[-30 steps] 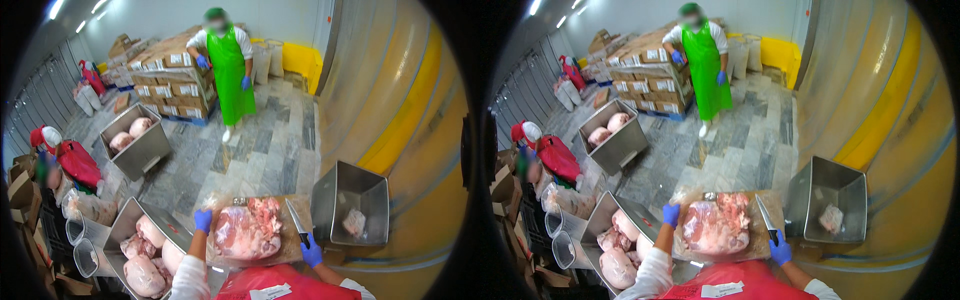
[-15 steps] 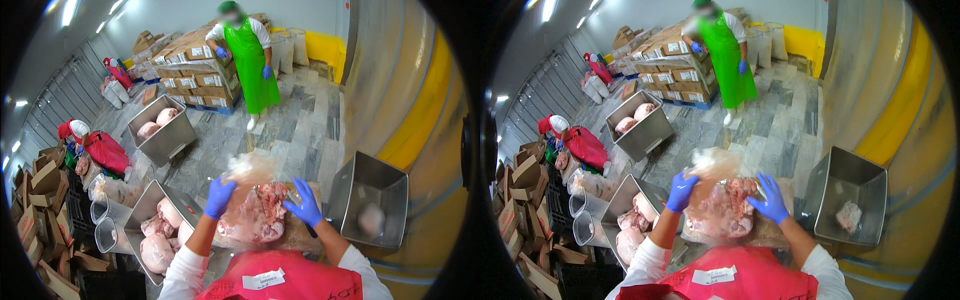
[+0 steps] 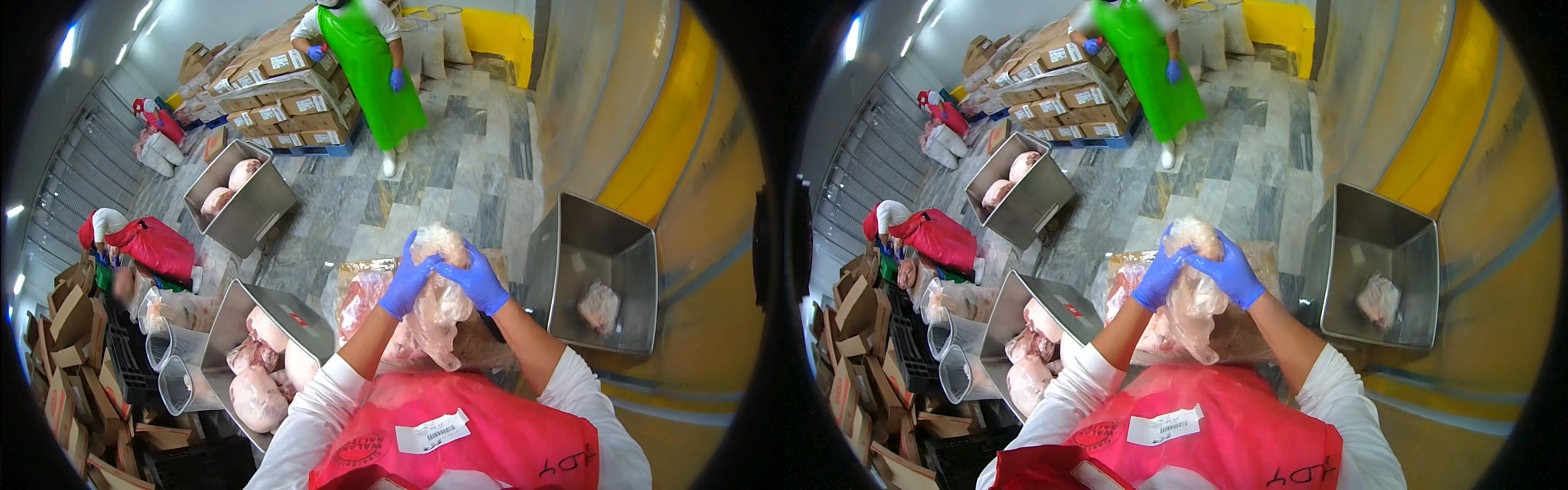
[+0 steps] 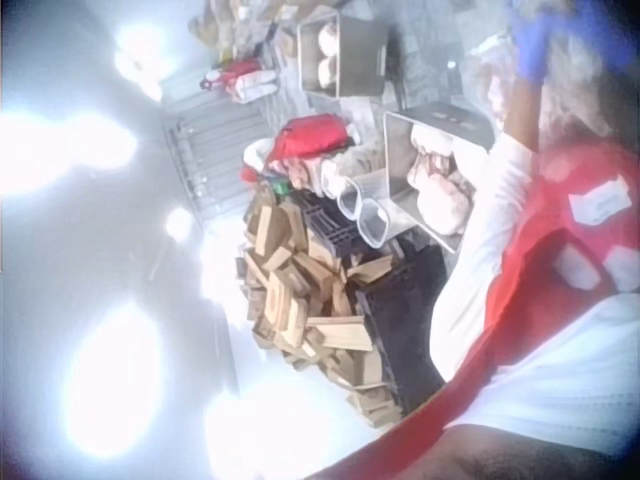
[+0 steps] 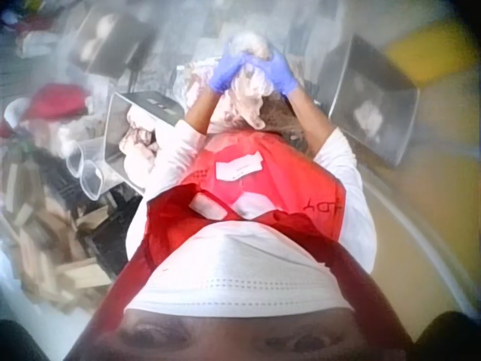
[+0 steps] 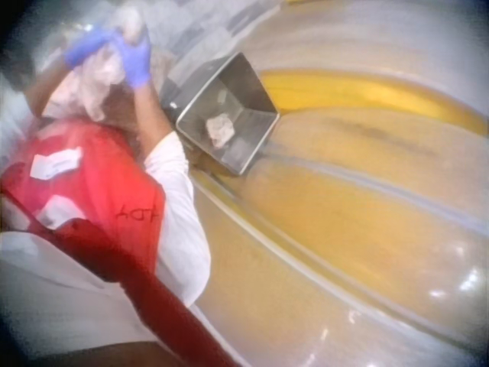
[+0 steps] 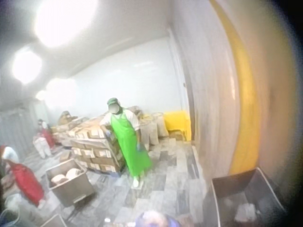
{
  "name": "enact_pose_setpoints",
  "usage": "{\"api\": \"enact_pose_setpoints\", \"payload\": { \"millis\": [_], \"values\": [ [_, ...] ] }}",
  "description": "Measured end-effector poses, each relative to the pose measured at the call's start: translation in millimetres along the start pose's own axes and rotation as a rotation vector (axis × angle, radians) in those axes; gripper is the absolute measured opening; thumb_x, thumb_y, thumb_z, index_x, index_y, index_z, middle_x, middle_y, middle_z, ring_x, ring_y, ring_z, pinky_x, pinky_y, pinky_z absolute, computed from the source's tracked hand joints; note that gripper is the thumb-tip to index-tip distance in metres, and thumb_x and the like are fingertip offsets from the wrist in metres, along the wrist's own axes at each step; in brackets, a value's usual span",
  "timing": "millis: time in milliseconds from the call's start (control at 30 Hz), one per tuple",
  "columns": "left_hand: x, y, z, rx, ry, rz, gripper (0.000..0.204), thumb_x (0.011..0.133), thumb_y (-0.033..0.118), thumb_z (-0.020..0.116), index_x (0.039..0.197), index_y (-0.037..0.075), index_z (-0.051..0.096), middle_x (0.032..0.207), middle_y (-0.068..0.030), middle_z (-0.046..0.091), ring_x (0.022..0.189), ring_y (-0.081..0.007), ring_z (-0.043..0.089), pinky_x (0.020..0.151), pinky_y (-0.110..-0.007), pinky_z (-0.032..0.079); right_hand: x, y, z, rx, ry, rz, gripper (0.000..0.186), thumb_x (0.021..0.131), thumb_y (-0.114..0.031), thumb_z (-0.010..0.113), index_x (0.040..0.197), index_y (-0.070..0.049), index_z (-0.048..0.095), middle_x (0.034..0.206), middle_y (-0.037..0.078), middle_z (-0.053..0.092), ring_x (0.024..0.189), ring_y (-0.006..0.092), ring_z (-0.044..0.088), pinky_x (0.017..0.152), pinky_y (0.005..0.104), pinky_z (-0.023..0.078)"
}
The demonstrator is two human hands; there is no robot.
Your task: The person unwraps a large piece of pork from plastic packaging and uses a knife to trim fat and cut the meat into smaller pieces on a cutting board. The trimmed pieces are placed into a metal bin nearby.
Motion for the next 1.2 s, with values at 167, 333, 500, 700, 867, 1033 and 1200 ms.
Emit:
{"api": "enact_pose_setpoints", "payload": {
  "millis": [167, 333, 500, 700, 867, 1033, 1200],
  "values": [
    [-14.6, -8.2, -1.9, -0.316, -0.036, -0.376, 0.043, 0.105, 0.038, 0.054, 0.136, 0.009, 0.059, 0.126, -0.0076, 0.065, 0.11, -0.0216, 0.064, 0.096, -0.035, 0.054, 15.3, 6.8, 3.7, -0.138, 0.044, -0.126, 0.069, 0.09, -0.02, 0.082, 0.147, -0.002, 0.046, 0.138, 0.013, 0.058, 0.125, 0.0192, 0.056, 0.107, 0.034, 0.048],
    [-5.4, 16.7, 3.9, -0.359, 0.149, -0.247, 0.045, 0.105, 0.04, 0.052, 0.132, 0.005, 0.059, 0.122, -0.0093, 0.065, 0.109, -0.0238, 0.065, 0.095, -0.038, 0.055, 0.2, 56.3, 6.2, -0.327, 0.164, -0.23, 0.088, 0.085, -0.03, 0.087, 0.152, -0.001, 0.039, 0.138, 0.014, 0.059, 0.123, 0.0206, 0.058, 0.107, 0.0351, 0.047],
    [20.7, 19.5, -30.3, -0.381, 0.199, -0.036, 0.046, 0.106, 0.042, 0.05, 0.135, 0.007, 0.058, 0.123, -0.0105, 0.065, 0.11, -0.0266, 0.064, 0.098, -0.042, 0.053, -25.2, 70.3, 5.3, -0.276, -0.158, 0.26, 0.063, 0.087, -0.025, 0.084, 0.137, 0.001, 0.056, 0.125, 0.01, 0.065, 0.112, 0.0156, 0.06, 0.099, 0.0341, 0.049],
    [11.1, 9.9, -37.5, 0.174, 0.277, 0.358, 0.035, 0.102, 0.01, 0.053, 0.136, 0.004, 0.055, 0.131, -0.0089, 0.062, 0.117, -0.0212, 0.062, 0.101, -0.038, 0.051, -37.4, 51.9, -17.3, -0.265, 0.411, -0.299, 0.037, 0.091, -0.021, 0.073, 0.12, -0.001, 0.061, 0.114, 0.019, 0.066, 0.107, 0.0294, 0.066, 0.095, 0.0398, 0.051],
    [-32.3, -13.6, 21.7, 0.499, -0.11, 0.071, 0.045, 0.102, 0.012, 0.059, 0.145, 0.006, 0.048, 0.134, -0.0087, 0.062, 0.121, -0.0207, 0.061, 0.101, -0.035, 0.05, -30.5, 15.2, -7.0, -0.49, 0.466, -0.439, 0.041, 0.096, -0.021, 0.068, 0.132, -0.007, 0.054, 0.123, 0.013, 0.063, 0.107, 0.0256, 0.065, 0.097, 0.0398, 0.051],
    [-45.2, 2.4, 40.6, 0.062, -0.227, -0.276, 0.045, 0.104, 0.022, 0.06, 0.144, 0.005, 0.049, 0.132, -0.0066, 0.062, 0.117, -0.0185, 0.061, 0.099, -0.033, 0.05, -25.6, 45.7, -34.2, -0.449, 0.444, -0.133, 0.04, 0.097, -0.029, 0.065, 0.13, -0.009, 0.054, 0.118, 0.021, 0.065, 0.105, 0.0408, 0.067, 0.091, 0.0474, 0.054],
    [-39.9, 0.3, 47.5, 0.146, 0.053, -0.142, 0.037, 0.104, 0.032, 0.061, 0.132, 0.008, 0.059, 0.124, -0.0051, 0.063, 0.104, -0.0137, 0.06, 0.086, -0.032, 0.052, -15.2, 10.8, 7.8, -0.842, 0.354, -0.055, 0.042, 0.097, -0.024, 0.064, 0.133, -0.004, 0.054, 0.137, 0.024, 0.058, 0.126, 0.0403, 0.06, 0.101, 0.0494, 0.049]
  ]
}}
Point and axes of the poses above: each hand's wrist, its own x-axis towards the middle knuckle, its own z-axis out of the palm, y = z × x, the point moved 3 cm from there along x, towards the middle knuckle
